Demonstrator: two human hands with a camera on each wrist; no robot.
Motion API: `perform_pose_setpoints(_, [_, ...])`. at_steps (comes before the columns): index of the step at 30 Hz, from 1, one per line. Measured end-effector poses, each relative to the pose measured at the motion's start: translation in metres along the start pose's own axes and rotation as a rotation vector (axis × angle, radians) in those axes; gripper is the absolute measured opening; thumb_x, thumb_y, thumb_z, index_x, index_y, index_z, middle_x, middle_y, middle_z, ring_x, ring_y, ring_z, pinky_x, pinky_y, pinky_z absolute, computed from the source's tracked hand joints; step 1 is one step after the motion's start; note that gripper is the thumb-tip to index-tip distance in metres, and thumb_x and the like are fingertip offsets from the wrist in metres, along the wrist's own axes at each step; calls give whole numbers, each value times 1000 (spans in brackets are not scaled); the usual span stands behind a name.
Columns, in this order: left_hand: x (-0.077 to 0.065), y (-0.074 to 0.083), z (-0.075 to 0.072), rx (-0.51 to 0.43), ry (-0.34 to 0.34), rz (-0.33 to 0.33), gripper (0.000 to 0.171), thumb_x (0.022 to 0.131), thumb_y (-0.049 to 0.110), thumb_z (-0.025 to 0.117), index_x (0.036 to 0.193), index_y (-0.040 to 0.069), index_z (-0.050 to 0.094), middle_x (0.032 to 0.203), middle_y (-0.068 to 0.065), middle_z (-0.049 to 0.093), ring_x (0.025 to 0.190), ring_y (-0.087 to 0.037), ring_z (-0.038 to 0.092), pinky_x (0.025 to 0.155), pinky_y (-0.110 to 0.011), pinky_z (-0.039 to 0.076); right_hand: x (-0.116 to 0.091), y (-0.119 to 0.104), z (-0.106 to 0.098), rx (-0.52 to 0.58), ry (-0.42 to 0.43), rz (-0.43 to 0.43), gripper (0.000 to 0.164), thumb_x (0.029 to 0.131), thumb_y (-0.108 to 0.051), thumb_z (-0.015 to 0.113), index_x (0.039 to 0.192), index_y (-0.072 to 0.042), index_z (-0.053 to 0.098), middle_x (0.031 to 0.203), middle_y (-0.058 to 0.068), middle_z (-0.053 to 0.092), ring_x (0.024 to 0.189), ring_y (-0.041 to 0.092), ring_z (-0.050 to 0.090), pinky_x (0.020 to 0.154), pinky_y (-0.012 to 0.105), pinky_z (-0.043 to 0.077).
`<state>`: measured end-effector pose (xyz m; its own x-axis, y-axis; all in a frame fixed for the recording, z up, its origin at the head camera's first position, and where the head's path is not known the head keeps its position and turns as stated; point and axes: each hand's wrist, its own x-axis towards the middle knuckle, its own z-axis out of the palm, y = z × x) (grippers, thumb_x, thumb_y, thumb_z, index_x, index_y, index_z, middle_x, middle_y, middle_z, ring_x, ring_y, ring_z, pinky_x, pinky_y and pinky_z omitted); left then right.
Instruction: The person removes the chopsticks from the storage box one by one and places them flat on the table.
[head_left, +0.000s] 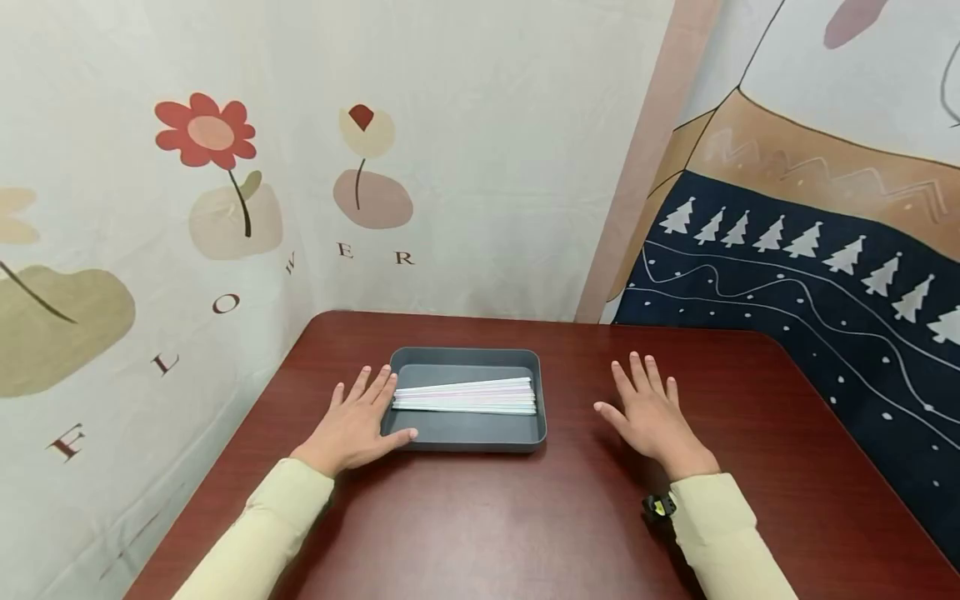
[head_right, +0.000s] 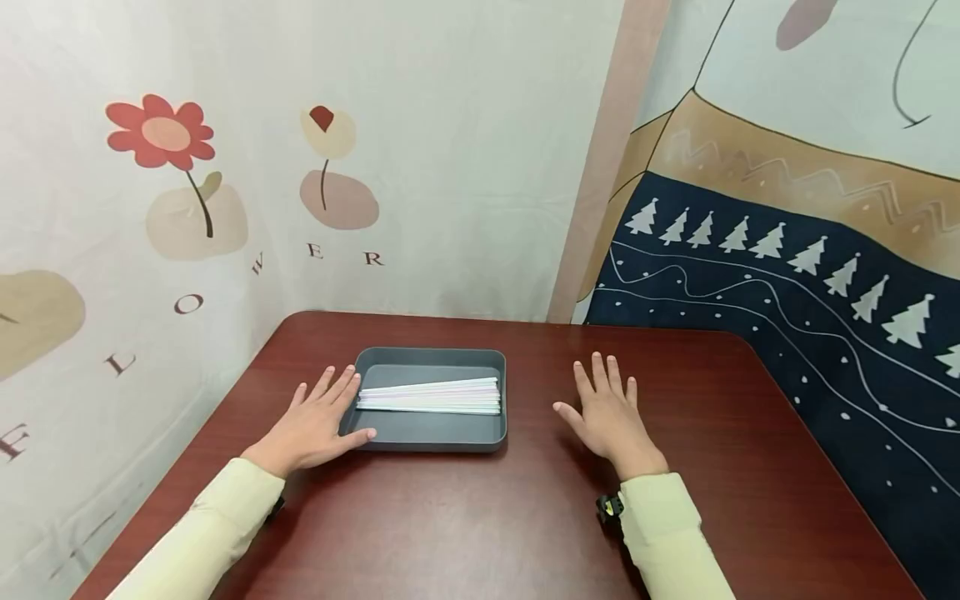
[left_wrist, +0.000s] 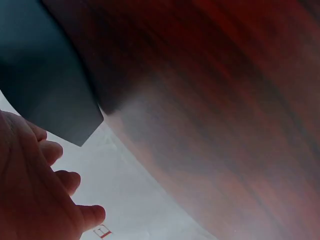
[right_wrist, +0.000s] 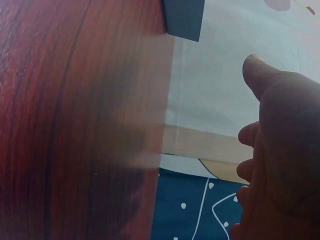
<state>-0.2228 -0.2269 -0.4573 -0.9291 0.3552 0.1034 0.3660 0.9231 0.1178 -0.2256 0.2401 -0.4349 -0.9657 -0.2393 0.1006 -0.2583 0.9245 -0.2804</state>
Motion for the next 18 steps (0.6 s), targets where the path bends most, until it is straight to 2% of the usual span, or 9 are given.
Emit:
perform_pose_setpoints(4, [3, 1, 1, -16, -4, 4, 106, 86, 80, 44, 156, 1, 27, 163, -15, 20, 148, -42, 12, 110, -68, 14, 2, 1, 2, 8, -4, -12, 83, 100, -58, 46, 156, 1, 26, 161, 30, 7, 147, 48, -1, 108, 72, 3])
perform_pose_setpoints(9, [7, 1, 3, -39, -37, -7, 108, 86, 81, 43, 156, 0, 25, 163, -16, 18, 148, -43, 11, 110, -68, 14, 4, 3, 6, 18, -14, -9, 82, 100, -56, 47, 155, 0, 26, 161, 29, 7, 147, 48, -1, 108, 72, 4])
perform_pose_setpoints(18, [8, -1, 4, -51, -68, -48, 114, 83, 83, 45, 156, -2, 21, 163, -18, 14, 148, -42, 11, 110, -68, 13, 12, -9, 6, 61, -20, -24, 80, 100, -55, 48, 156, -1, 26, 162, 27, 5, 148, 45, -4, 110, 69, 2])
